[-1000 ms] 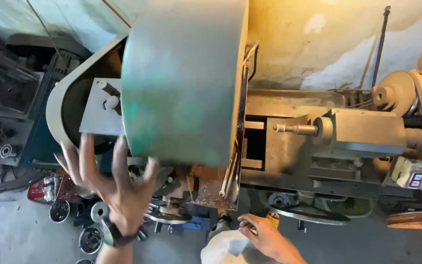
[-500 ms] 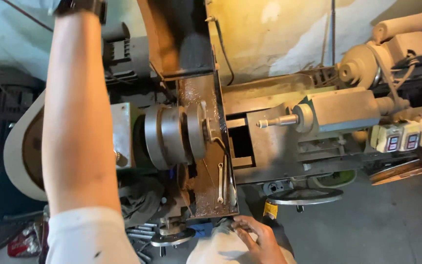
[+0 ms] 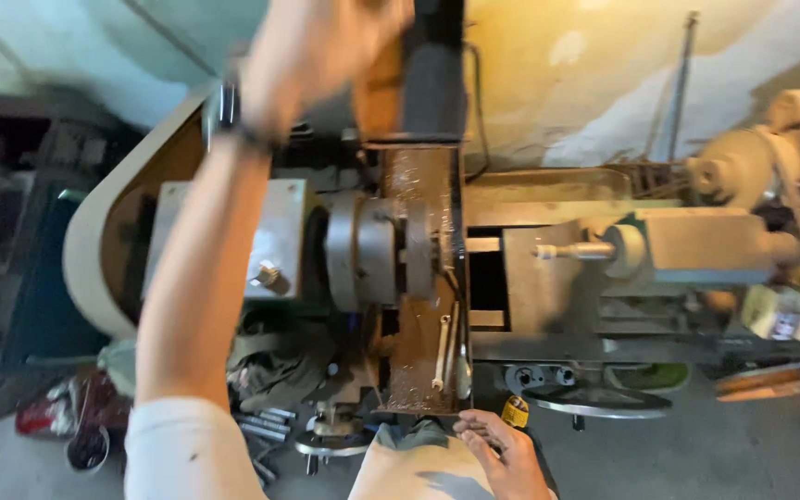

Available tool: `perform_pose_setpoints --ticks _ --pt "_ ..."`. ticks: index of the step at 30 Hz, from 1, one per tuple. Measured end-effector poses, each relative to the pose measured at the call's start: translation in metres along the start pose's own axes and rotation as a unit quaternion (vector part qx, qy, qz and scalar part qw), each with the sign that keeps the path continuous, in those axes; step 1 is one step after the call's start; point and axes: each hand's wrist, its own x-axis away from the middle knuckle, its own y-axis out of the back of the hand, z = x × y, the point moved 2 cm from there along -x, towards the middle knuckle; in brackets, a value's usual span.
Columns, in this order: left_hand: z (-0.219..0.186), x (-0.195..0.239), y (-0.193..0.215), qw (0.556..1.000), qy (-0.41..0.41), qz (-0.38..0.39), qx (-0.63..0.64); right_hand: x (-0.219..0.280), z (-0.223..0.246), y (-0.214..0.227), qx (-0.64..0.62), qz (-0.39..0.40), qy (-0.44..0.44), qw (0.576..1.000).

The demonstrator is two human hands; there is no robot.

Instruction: The person works at a metal lathe, fitting a cylindrical metal workpiece into the chuck and tightening it. They press machine control buttons, machine the rotating part, wipe the workpiece and machine bed with a cloth, use a wrench on the chuck, then remove the part and turn it in their hands.

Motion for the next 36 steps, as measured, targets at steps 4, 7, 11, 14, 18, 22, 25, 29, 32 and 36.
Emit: perform_pose_setpoints --ticks 4,7,11,14,18,22,25,29,32,36 --pt "-0.033 0.090 0.065 0.982 0.189 0.002 0.014 -0.007 -0.036 0.002 -0.012 0.027 -0.015 0.999" --pt "-0.048 0.193 0.088 0.915 0.402 -0.018 0.012 -0.011 -0.045 -0.006 -0.038 0.037 -0.049 0.997" --pt "-0.059 0.237 0.079 0.871 0.491 0.009 0.025 -0.016 0.009 -0.028 -0.010 0.087 -0.069 0.994" --pt "-0.061 0.241 0.061 0.899 0.435 0.032 -0.033 -0.023 0.085 -0.056 0.142 0.123 -0.028 0.982" --pt "-0.096 0.237 0.056 0.917 0.396 0.030 -0.031 -0.023 0.113 -0.069 0.138 0.090 -0.055 0.985" --pt "-0.164 0.218 0.036 0.915 0.322 0.143 0.197 -0.025 0.151 -0.049 0.009 0.051 0.106 0.993" --pt "-0.198 0.215 0.006 0.894 0.260 0.256 0.260 -0.030 0.165 -0.024 0.035 0.023 0.101 0.994" --pt "-0.224 0.194 -0.020 0.886 0.159 0.343 0.268 -0.043 0.151 0.012 0.094 -0.004 0.107 0.990" --pt "-0.232 0.168 -0.028 0.907 0.098 0.338 0.231 -0.048 0.155 0.039 0.123 -0.003 0.190 0.974" --pt "-0.220 0.130 -0.044 0.908 0.062 0.345 0.231 -0.069 0.129 0.071 -0.136 0.083 0.153 0.975"
